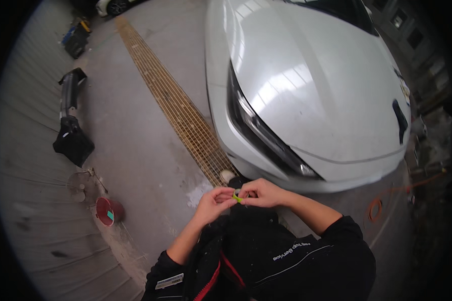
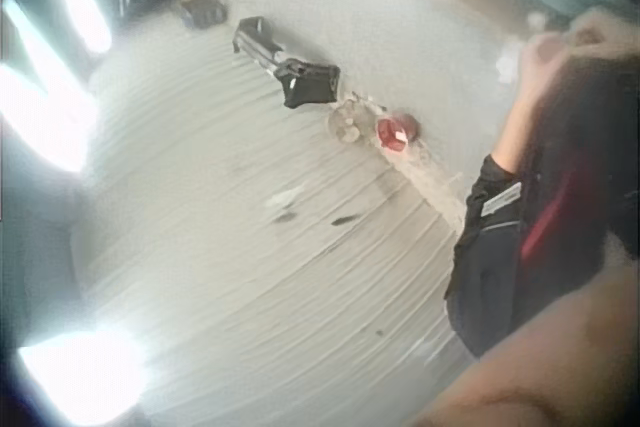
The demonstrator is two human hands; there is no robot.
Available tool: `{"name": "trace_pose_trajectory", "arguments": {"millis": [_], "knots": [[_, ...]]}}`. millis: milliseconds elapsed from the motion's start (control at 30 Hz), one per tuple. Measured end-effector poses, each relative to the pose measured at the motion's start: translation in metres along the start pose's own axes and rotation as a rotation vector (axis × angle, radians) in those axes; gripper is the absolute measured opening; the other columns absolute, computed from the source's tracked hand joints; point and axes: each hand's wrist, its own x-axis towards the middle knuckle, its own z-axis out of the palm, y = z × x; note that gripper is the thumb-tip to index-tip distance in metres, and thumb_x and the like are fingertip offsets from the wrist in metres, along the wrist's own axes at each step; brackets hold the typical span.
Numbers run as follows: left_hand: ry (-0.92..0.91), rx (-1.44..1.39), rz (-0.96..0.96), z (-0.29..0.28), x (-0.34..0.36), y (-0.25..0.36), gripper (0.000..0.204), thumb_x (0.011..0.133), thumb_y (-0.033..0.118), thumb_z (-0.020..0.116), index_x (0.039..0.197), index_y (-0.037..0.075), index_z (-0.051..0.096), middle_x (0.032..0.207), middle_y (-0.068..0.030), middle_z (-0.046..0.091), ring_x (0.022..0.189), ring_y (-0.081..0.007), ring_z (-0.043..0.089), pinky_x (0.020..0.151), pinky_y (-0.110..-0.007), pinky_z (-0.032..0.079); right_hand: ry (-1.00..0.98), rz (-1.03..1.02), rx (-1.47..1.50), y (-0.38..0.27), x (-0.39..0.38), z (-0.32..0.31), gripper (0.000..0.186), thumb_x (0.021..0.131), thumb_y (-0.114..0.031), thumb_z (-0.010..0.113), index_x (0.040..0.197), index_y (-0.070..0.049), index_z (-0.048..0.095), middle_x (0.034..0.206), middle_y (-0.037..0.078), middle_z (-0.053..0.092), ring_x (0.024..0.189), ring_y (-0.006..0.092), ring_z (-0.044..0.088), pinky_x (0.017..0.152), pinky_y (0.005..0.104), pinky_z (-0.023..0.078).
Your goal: The person cleans the front bumper of a white car with a spray gun and cloth, applies masking tape along the bumper edge, then puts on gloves and mixes a yellow filler paste with a putty knife. The person prepares the filler for application but does not apply it in the clip.
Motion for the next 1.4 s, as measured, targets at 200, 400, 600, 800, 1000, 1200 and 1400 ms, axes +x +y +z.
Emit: {"name": "trace_pose_trajectory", "arguments": {"millis": [200, 400, 600, 800, 1000, 1200, 1400], "knots": [[-0.236, -0.086, -0.107, 0.114, -0.056, -0.089, 0.016, 0.092, -0.001, 0.075, 0.107, -0.003, 0.072, 0.103, -0.0091, 0.077, 0.092, -0.0135, 0.073, 0.085, -0.026, 0.059, 0.465, 0.262, -0.015, 0.011, -0.179, 0.119, 0.015, 0.089, -0.019, 0.078, 0.098, -0.007, 0.074, 0.080, 0.005, 0.067, 0.064, 0.0149, 0.059, 0.060, 0.0303, 0.047], [-0.367, 0.093, -0.130, 0.204, -0.084, -0.112, 0.008, 0.091, 0.006, 0.079, 0.092, 0.000, 0.074, 0.093, -0.0054, 0.075, 0.085, -0.0091, 0.072, 0.075, -0.025, 0.057, 0.541, 0.391, -0.118, 0.014, -0.289, 0.146, 0.021, 0.089, -0.019, 0.078, 0.103, -0.007, 0.070, 0.083, 0.005, 0.066, 0.082, 0.0220, 0.063, 0.074, 0.0343, 0.050], [-0.145, 0.231, -0.062, 0.307, -0.083, -0.146, 0.012, 0.091, 0.009, 0.078, 0.087, 0.000, 0.071, 0.081, -0.0028, 0.064, 0.067, -0.0074, 0.061, 0.063, -0.026, 0.051, 0.598, 0.339, -0.072, 0.078, -0.369, 0.118, 0.034, 0.085, -0.015, 0.080, 0.116, -0.008, 0.067, 0.087, 0.005, 0.065, 0.098, 0.0247, 0.060, 0.088, 0.0358, 0.048], [-0.017, 0.260, 0.055, 0.421, -0.035, -0.198, 0.011, 0.090, 0.007, 0.079, 0.085, 0.000, 0.071, 0.079, -0.0039, 0.062, 0.065, -0.0107, 0.058, 0.061, -0.027, 0.048, 0.549, 0.290, -0.058, 0.175, -0.465, 0.051, 0.044, 0.078, -0.009, 0.086, 0.118, -0.006, 0.070, 0.092, 0.005, 0.065, 0.097, 0.0211, 0.060, 0.087, 0.0334, 0.049], [0.120, 0.370, 0.188, 0.443, 0.026, -0.254, 0.008, 0.087, 0.000, 0.079, 0.084, 0.001, 0.071, 0.084, -0.0054, 0.066, 0.074, -0.0149, 0.060, 0.068, -0.028, 0.050, 0.569, 0.230, 0.127, 0.292, -0.494, 0.000, 0.032, 0.076, -0.010, 0.088, 0.105, -0.006, 0.074, 0.092, 0.004, 0.063, 0.087, 0.0165, 0.061, 0.080, 0.0295, 0.049], [0.297, 0.463, 0.438, 0.401, 0.100, -0.349, 0.011, 0.084, -0.001, 0.080, 0.084, -0.001, 0.069, 0.086, -0.0078, 0.067, 0.080, -0.0173, 0.062, 0.072, -0.030, 0.050, 0.563, 0.156, 0.046, 0.418, -0.477, -0.025, 0.030, 0.074, -0.008, 0.086, 0.102, -0.005, 0.076, 0.090, 0.004, 0.061, 0.084, 0.0155, 0.060, 0.078, 0.0294, 0.048], [0.462, 0.378, 0.693, 0.343, 0.174, -0.436, 0.008, 0.090, -0.003, 0.076, 0.089, -0.002, 0.068, 0.091, -0.0054, 0.064, 0.080, -0.0116, 0.057, 0.072, -0.025, 0.046, 0.668, -0.028, -0.238, 0.504, -0.456, -0.052, 0.030, 0.073, -0.003, 0.083, 0.101, 0.000, 0.075, 0.084, 0.003, 0.062, 0.085, 0.0153, 0.058, 0.079, 0.0288, 0.046]]}}
